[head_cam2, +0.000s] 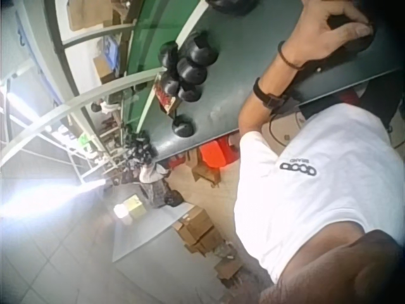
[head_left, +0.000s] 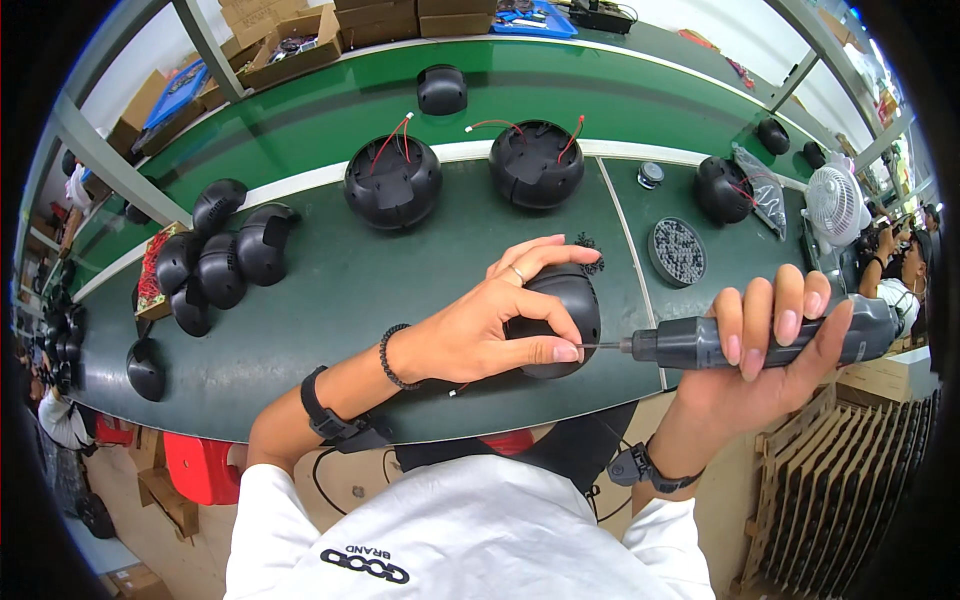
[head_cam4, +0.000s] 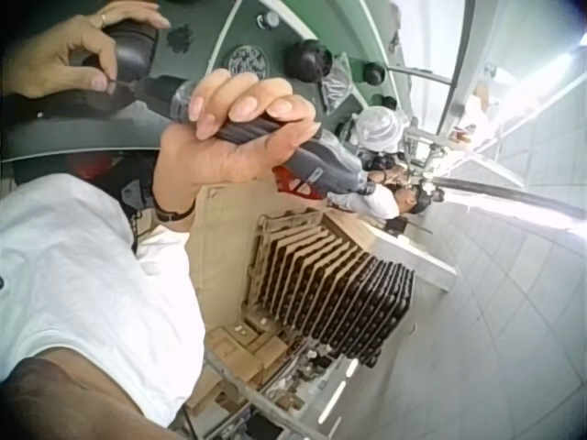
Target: Assembling black plastic components using a power screwdriver on a factory production line.
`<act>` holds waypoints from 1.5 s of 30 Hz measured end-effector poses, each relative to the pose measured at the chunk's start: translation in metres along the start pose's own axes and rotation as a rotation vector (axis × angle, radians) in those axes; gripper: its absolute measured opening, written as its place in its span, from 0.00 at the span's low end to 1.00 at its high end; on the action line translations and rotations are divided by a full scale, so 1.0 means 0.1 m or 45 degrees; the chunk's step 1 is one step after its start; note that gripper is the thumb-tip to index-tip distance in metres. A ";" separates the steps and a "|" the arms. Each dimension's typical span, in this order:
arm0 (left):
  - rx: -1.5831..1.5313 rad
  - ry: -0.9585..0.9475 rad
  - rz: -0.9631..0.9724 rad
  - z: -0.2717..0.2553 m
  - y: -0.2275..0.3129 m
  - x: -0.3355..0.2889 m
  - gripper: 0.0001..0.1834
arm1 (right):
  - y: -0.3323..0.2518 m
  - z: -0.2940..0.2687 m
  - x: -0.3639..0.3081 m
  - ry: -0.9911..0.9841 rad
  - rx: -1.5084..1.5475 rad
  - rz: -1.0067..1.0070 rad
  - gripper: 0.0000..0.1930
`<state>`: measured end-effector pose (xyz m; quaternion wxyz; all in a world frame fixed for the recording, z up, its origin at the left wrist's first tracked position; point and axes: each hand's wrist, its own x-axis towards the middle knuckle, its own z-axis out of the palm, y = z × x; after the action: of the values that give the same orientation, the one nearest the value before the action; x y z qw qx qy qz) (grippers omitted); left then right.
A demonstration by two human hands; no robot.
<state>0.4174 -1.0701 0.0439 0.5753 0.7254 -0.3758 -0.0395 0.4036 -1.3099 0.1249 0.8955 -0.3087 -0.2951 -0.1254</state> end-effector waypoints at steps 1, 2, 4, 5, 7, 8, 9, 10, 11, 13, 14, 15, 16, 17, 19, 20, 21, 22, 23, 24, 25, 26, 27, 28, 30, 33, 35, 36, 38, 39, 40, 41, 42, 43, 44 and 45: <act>0.010 -0.011 -0.004 0.01 -0.01 0.00 0.06 | 0.00 0.00 0.00 0.002 -0.001 0.002 0.19; 0.020 -0.023 -0.009 0.02 -0.01 -0.01 0.05 | 0.00 0.00 -0.01 -0.002 -0.010 0.009 0.19; 0.046 -0.029 -0.020 0.02 -0.01 -0.01 0.05 | 0.00 -0.01 -0.03 -0.003 -0.019 0.019 0.19; 0.074 -0.035 -0.026 0.02 -0.01 -0.01 0.05 | 0.01 -0.01 -0.03 -0.010 -0.050 0.033 0.18; 0.130 -0.064 -0.013 0.04 -0.03 -0.01 0.06 | 0.02 -0.01 -0.04 -0.012 -0.084 0.048 0.18; 0.192 -0.090 0.001 0.05 -0.03 -0.02 0.07 | 0.04 0.00 -0.04 -0.010 -0.116 0.074 0.18; 0.189 -0.091 -0.002 0.06 -0.02 -0.02 0.07 | 0.05 0.01 -0.05 -0.008 -0.148 0.099 0.17; 0.247 -0.112 0.034 0.06 -0.01 -0.02 0.07 | 0.06 0.03 -0.06 0.023 -0.201 0.117 0.17; 0.302 -0.136 0.073 0.07 0.00 -0.02 0.08 | 0.05 0.06 -0.06 0.028 -0.204 0.118 0.17; 0.330 -0.155 0.091 0.10 0.00 -0.02 0.08 | 0.04 0.12 -0.06 0.019 -0.279 0.170 0.17; 0.363 -0.173 0.112 0.12 -0.01 -0.02 0.08 | 0.05 0.16 -0.07 0.050 -0.349 0.175 0.17; 0.359 -0.178 0.114 0.12 0.00 -0.01 0.08 | 0.05 0.17 -0.08 0.055 -0.353 0.172 0.17; 0.393 -0.176 0.120 0.11 0.01 -0.01 0.12 | 0.06 0.18 -0.08 0.062 -0.378 0.159 0.17; 0.433 -0.168 0.122 0.10 0.02 -0.02 0.18 | 0.07 0.18 -0.08 0.063 -0.397 0.149 0.17; 0.480 -0.132 0.098 0.12 0.05 -0.02 0.25 | 0.03 0.20 -0.04 0.057 -0.387 0.154 0.17; 0.524 -0.099 0.076 0.13 0.06 -0.02 0.34 | 0.00 0.22 -0.03 0.054 -0.381 0.156 0.17; 0.524 -0.099 0.077 0.15 0.03 -0.02 0.34 | 0.00 0.23 -0.02 0.053 -0.381 0.155 0.17; 0.516 -0.032 0.086 0.19 -0.04 -0.02 0.37 | 0.00 0.25 -0.02 0.048 -0.390 0.155 0.16; 0.509 0.039 0.093 0.21 -0.08 -0.02 0.41 | 0.00 0.26 -0.01 0.040 -0.397 0.157 0.16; 0.509 0.043 0.091 0.21 -0.08 -0.02 0.41 | 0.02 0.27 -0.02 0.036 -0.395 0.160 0.16; 0.529 0.063 0.082 0.21 -0.08 -0.02 0.40 | 0.05 0.30 -0.03 0.041 -0.433 0.182 0.16; 0.549 0.080 0.073 0.21 -0.08 -0.02 0.40 | 0.06 0.31 -0.03 0.047 -0.471 0.204 0.16; 0.550 0.082 0.071 0.21 -0.05 -0.02 0.40 | 0.07 0.31 -0.03 0.046 -0.470 0.206 0.16; 0.645 0.085 0.038 0.21 -0.01 -0.02 0.41 | 0.08 0.31 -0.03 -0.013 -0.464 0.210 0.16; 0.740 0.090 0.002 0.22 -0.01 -0.02 0.43 | 0.10 0.29 -0.03 -0.073 -0.457 0.218 0.15; 0.648 0.066 -0.039 0.24 -0.07 -0.03 0.45 | 0.15 0.30 -0.04 -0.087 -0.484 0.222 0.15; 0.597 0.067 0.037 0.23 -0.11 -0.01 0.45 | 0.17 0.30 -0.05 -0.109 -0.541 0.222 0.15; 0.595 0.068 0.033 0.24 -0.12 0.00 0.45 | 0.19 0.30 -0.05 -0.108 -0.540 0.227 0.15; 0.566 0.071 0.049 0.26 -0.12 0.00 0.45 | 0.22 0.31 -0.05 -0.148 -0.604 0.201 0.15; 0.562 0.072 0.044 0.27 -0.12 0.00 0.45 | 0.23 0.31 -0.06 -0.146 -0.604 0.207 0.15; 0.567 0.078 0.050 0.28 -0.12 -0.01 0.45 | 0.24 0.32 -0.08 -0.140 -0.617 0.216 0.15; 0.574 0.084 0.059 0.28 -0.13 -0.01 0.45 | 0.25 0.32 -0.08 -0.135 -0.631 0.223 0.15; 0.571 0.088 0.056 0.29 -0.13 0.00 0.45 | 0.27 0.32 -0.09 -0.137 -0.631 0.228 0.15; 0.577 0.084 0.064 0.30 -0.13 0.01 0.45 | 0.29 0.32 -0.11 -0.155 -0.674 0.228 0.15; 0.584 0.081 0.068 0.30 -0.13 0.00 0.45 | 0.31 0.31 -0.12 -0.175 -0.713 0.229 0.15; 0.583 0.088 0.062 0.30 -0.13 0.01 0.45 | 0.33 0.29 -0.13 -0.179 -0.710 0.237 0.15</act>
<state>0.4094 -1.0940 0.0228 0.4090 0.8288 -0.3723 0.0856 0.3932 -1.2661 0.1194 0.7612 -0.5763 -0.2810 -0.0972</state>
